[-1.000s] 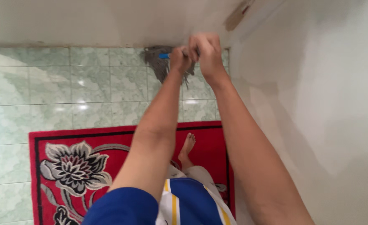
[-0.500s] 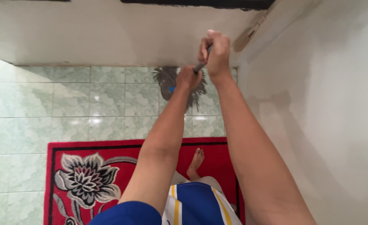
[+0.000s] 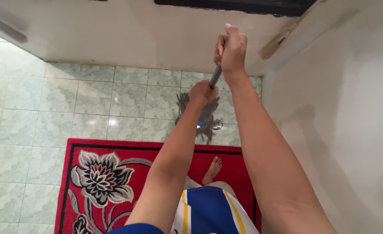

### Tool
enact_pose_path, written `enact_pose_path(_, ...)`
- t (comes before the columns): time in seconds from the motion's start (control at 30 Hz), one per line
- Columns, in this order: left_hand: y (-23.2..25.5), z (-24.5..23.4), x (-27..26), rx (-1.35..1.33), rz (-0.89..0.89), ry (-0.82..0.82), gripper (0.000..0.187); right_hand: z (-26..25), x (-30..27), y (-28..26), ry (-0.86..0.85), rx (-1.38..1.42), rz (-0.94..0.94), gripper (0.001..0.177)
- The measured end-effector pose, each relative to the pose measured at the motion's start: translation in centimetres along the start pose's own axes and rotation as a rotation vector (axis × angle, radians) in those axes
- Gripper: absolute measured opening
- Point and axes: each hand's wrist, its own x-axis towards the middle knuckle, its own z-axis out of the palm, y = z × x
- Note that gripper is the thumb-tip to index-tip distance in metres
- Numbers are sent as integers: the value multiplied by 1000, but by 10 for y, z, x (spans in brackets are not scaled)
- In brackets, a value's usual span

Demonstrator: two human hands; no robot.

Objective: The person mops a tiled floor with a string mop, then picks up a plastic bottle, opens it, and pours liquid onto the floor. They continue mopping the area and later place the bottle on a nearby step.

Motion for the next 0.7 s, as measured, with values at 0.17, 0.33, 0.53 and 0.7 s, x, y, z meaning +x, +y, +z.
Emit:
enact_pose_path(0.17, -22, 1, -26, 0, -21, -23, 45, 17, -9, 6, 52, 4, 85, 54)
enact_pose_path(0.33, -30, 31, -24, -89, -87, 54, 43, 10, -18, 6, 51, -48, 79, 55)
enact_pose_path(0.53, -21, 98, 31, -332, 6, 150, 22, -12, -11, -11, 53, -113, 104, 47)
enact_pose_path(0.7, 14, 105, 79, -394, 159, 263, 19, -33, 13, -33, 33, -157, 18, 47)
